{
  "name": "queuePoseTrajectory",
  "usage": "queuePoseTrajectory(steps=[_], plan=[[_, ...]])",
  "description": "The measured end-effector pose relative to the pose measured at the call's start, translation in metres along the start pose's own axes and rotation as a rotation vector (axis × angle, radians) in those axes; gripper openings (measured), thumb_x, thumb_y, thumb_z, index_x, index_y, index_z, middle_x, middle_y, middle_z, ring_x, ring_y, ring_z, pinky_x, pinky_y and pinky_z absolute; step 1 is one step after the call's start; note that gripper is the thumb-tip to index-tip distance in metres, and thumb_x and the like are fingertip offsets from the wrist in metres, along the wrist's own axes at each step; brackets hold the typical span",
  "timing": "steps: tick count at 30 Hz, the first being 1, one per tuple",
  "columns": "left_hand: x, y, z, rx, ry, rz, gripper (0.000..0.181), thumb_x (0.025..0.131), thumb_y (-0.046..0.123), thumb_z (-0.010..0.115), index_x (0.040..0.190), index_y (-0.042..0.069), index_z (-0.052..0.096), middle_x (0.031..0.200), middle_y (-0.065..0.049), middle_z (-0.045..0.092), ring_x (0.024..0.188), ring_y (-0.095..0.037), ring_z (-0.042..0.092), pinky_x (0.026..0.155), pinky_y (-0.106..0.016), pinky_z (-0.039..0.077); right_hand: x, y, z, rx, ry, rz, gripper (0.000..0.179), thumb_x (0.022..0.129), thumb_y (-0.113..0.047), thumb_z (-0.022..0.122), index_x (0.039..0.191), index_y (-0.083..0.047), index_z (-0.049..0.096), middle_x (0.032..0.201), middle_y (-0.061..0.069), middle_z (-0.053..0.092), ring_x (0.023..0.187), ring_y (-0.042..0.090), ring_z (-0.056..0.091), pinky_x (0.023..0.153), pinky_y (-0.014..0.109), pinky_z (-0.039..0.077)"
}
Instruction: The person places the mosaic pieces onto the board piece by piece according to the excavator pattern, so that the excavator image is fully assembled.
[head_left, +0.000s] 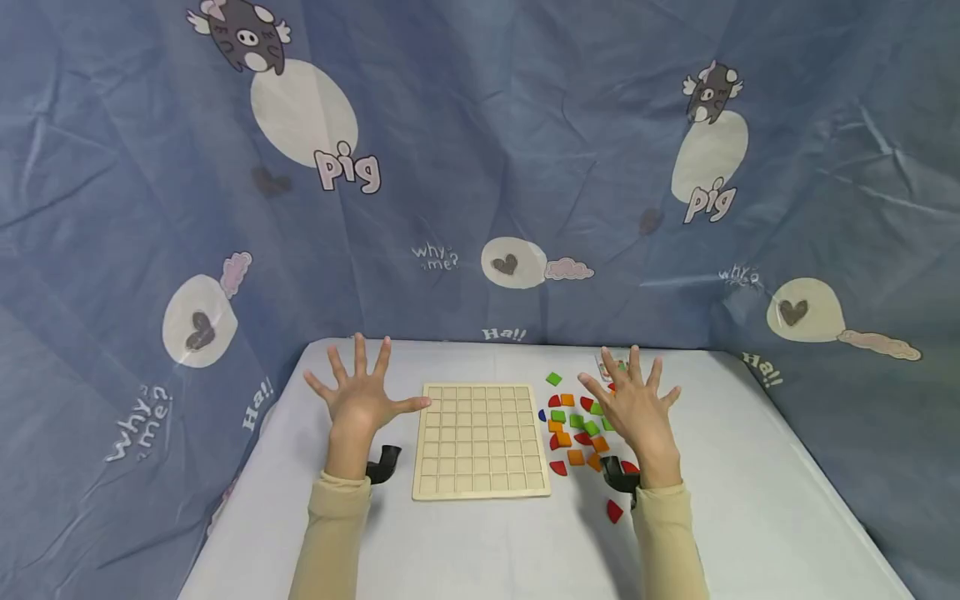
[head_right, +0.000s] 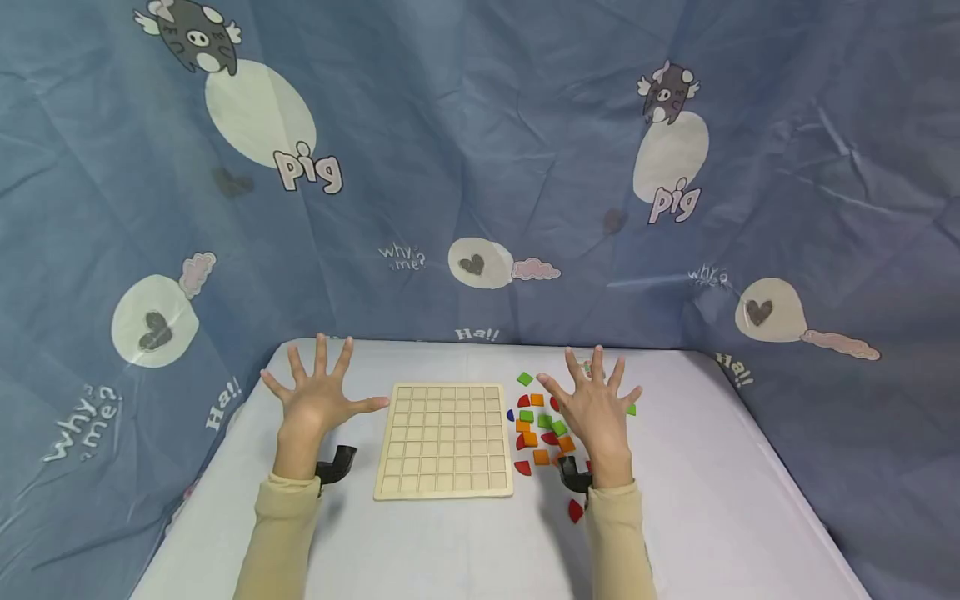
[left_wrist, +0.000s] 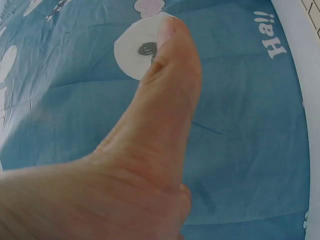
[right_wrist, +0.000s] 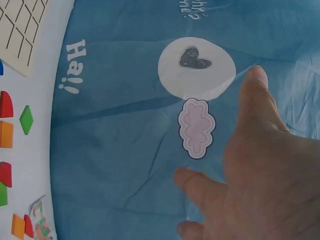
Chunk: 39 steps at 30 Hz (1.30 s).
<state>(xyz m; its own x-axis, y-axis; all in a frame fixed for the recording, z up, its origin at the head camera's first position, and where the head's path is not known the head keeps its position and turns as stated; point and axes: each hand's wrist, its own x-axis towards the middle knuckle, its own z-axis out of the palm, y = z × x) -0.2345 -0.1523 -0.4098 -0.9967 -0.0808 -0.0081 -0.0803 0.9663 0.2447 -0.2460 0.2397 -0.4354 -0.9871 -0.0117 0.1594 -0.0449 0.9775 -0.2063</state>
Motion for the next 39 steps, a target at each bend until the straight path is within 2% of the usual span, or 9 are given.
queuePoseTrajectory(steps=[4,8,12,15,19,23,30,34,39], plan=[[0.004,0.0,-0.001,0.037,0.023,0.056,0.122,0.068,0.078,0.064,0.157,0.023,0.002,0.161,-0.016,-0.015,0.143,-0.047,-0.023,0.104,-0.078,-0.012,0.01,-0.001,-0.002,0.031,0.054,-0.022,0.083,0.088,-0.074,0.039,0.154,-0.025,0.025,0.161,0.023,0.005,0.142,0.058,0.001,0.099,0.085,0.006],[0.019,-0.007,0.005,0.027,0.003,0.243,0.128,0.065,0.073,0.071,0.157,0.021,0.0,0.16,-0.016,-0.018,0.145,-0.042,-0.022,0.11,-0.072,-0.011,0.026,-0.003,0.002,0.078,0.085,-0.159,0.077,0.086,-0.06,0.06,0.148,-0.018,0.041,0.156,0.025,0.027,0.139,0.053,0.024,0.106,0.075,0.022],[0.038,-0.02,0.027,-0.04,-0.135,0.474,0.134,0.06,0.067,0.077,0.157,0.018,-0.001,0.16,-0.017,-0.019,0.147,-0.039,-0.019,0.115,-0.065,-0.01,0.042,-0.003,0.021,0.13,0.011,-0.337,0.058,0.086,-0.034,0.073,0.135,-0.01,0.056,0.135,0.021,0.053,0.12,0.042,0.052,0.098,0.059,0.046],[0.045,-0.029,0.053,-0.05,-0.287,0.55,0.134,0.061,0.065,0.078,0.156,0.016,-0.003,0.16,-0.017,-0.019,0.147,-0.039,-0.018,0.117,-0.063,-0.007,0.049,-0.004,0.044,0.178,-0.116,-0.379,0.049,0.085,-0.024,0.075,0.129,-0.006,0.061,0.123,0.015,0.06,0.11,0.033,0.059,0.092,0.048,0.053],[0.043,-0.034,0.086,-0.035,-0.406,0.572,0.134,0.062,0.065,0.078,0.156,0.013,-0.001,0.161,-0.02,-0.014,0.148,-0.041,-0.013,0.117,-0.063,-0.005,0.054,-0.009,0.072,0.216,-0.237,-0.368,0.04,0.087,-0.023,0.073,0.122,-0.005,0.065,0.121,0.011,0.062,0.111,0.029,0.059,0.094,0.044,0.052],[0.038,-0.035,0.106,-0.04,-0.434,0.553,0.136,0.058,0.067,0.079,0.156,0.012,0.003,0.161,-0.021,-0.008,0.148,-0.042,-0.007,0.118,-0.062,-0.002,0.058,-0.014,0.093,0.2,-0.255,-0.379,0.037,0.085,-0.025,0.074,0.115,-0.005,0.068,0.115,0.009,0.066,0.109,0.026,0.06,0.095,0.042,0.052],[0.034,-0.038,0.118,-0.043,-0.409,0.549,0.14,0.058,0.069,0.078,0.155,0.006,0.0,0.161,-0.02,-0.008,0.149,-0.04,-0.004,0.119,-0.061,0.0,0.059,-0.016,0.108,0.194,-0.263,-0.343,0.024,0.086,-0.019,0.074,0.105,-0.006,0.071,0.098,0.005,0.067,0.088,0.017,0.059,0.081,0.034,0.055],[0.033,-0.04,0.122,-0.04,-0.397,0.554,0.143,0.057,0.072,0.076,0.154,0.001,-0.001,0.162,-0.018,-0.007,0.15,-0.038,-0.003,0.119,-0.06,-0.001,0.057,-0.016,0.109,0.222,-0.288,-0.316,0.02,0.087,-0.016,0.072,0.105,-0.006,0.071,0.098,0.005,0.067,0.087,0.015,0.06,0.082,0.032,0.056],[0.032,-0.047,0.129,-0.045,-0.403,0.564,0.146,0.053,0.077,0.074,0.154,0.001,-0.001,0.162,-0.016,-0.006,0.15,-0.035,-0.004,0.119,-0.058,-0.003,0.057,-0.013,0.113,0.249,-0.288,-0.34,0.017,0.087,-0.006,0.068,0.104,-0.006,0.071,0.096,0.004,0.067,0.086,0.012,0.06,0.081,0.032,0.055]])
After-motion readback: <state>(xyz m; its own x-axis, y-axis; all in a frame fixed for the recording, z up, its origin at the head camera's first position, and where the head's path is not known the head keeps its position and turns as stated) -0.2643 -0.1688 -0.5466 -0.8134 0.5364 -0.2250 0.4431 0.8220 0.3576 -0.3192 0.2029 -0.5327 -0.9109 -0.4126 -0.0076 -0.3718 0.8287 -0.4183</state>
